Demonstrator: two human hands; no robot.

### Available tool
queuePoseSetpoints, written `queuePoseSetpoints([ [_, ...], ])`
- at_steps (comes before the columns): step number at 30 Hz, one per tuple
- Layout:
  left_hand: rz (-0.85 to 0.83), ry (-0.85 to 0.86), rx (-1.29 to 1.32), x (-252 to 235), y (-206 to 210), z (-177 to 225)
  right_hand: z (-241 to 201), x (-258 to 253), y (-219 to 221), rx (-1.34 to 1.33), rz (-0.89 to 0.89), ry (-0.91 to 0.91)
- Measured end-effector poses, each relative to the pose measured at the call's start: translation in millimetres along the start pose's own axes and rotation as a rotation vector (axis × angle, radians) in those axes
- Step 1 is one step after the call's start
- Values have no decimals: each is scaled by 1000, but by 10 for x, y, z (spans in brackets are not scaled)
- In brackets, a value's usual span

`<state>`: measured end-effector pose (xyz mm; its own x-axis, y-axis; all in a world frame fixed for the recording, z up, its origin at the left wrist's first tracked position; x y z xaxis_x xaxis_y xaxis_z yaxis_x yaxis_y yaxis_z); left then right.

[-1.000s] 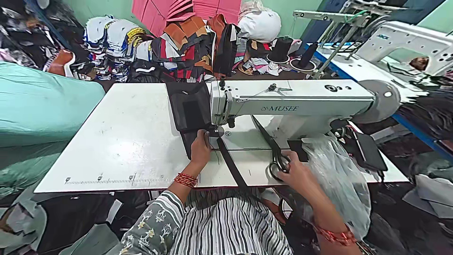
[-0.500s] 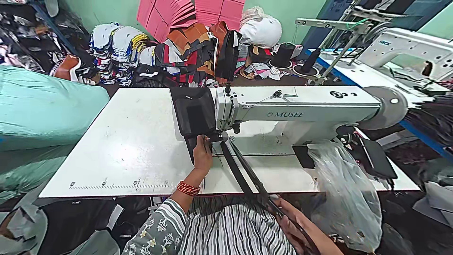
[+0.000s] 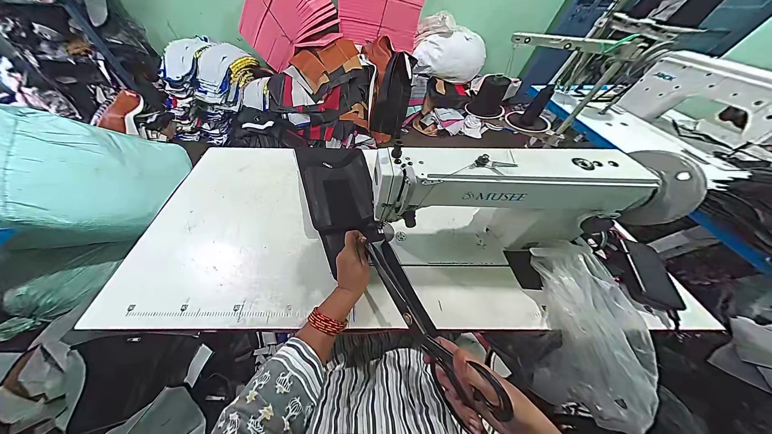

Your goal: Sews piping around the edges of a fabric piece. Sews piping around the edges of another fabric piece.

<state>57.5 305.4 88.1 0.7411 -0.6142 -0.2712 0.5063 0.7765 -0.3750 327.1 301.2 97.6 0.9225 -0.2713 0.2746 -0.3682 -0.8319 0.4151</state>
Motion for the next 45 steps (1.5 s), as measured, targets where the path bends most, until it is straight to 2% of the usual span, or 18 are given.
queuePoseSetpoints([
  [7, 26, 51, -2, 22, 18, -6, 18, -32, 10, 39, 43, 23],
  [13, -68, 13, 6, 36, -48, -28, 12, 38, 14, 95, 75, 82],
  [17, -41, 88, 2, 211, -631, -95, -23, 182, -109, 113, 113, 40],
  [21, 108, 136, -260, 498, -1685, -339, -61, 289, -268, 165, 206, 24],
  [23, 200, 39, -513, 653, -2251, -499, -89, 303, -353, 221, 285, 22],
  [25, 164, -202, -818, 827, -2760, -718, -111, 301, -423, 244, 340, 20],
  [28, -282, -822, -1058, 1130, -3343, -1127, -138, 275, -448, 262, 363, 18],
  [29, -368, -945, -1092, 1228, -3440, -1221, -144, 262, -438, 273, 362, 22],
  [30, -383, -958, -1098, 1274, -3472, -1213, -146, 243, -423, 279, 359, 28],
  [31, -326, -863, -1053, 1263, -3428, -1093, -142, 223, -403, 281, 350, 35],
  [33, -144, -510, -957, 1145, -3140, -750, -116, 190, -370, 283, 329, 44],
  [35, -4, -186, -855, 985, -2643, -434, -88, 153, -338, 266, 299, 42],
  [38, 35, 112, -663, 829, -1747, -121, -53, 125, -281, 241, 259, 43],
  [41, -41, 221, -507, 743, -1039, -18, -21, 167, -248, 255, 238, 44],
  [45, -147, 105, -542, 582, -633, 14, 20, 291, -256, 259, 221, 58],
])
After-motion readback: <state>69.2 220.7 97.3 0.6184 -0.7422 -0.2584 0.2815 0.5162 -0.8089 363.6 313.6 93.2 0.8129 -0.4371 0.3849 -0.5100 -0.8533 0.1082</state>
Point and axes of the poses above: each hand's wrist, its own x-axis away from the middle knuckle, its own y-axis out of the palm, z = x × y, the point moved 4 cm from there along -x, towards the middle knuckle, and after that the axes turned 5 degrees about -y, right-handed, at the moved point
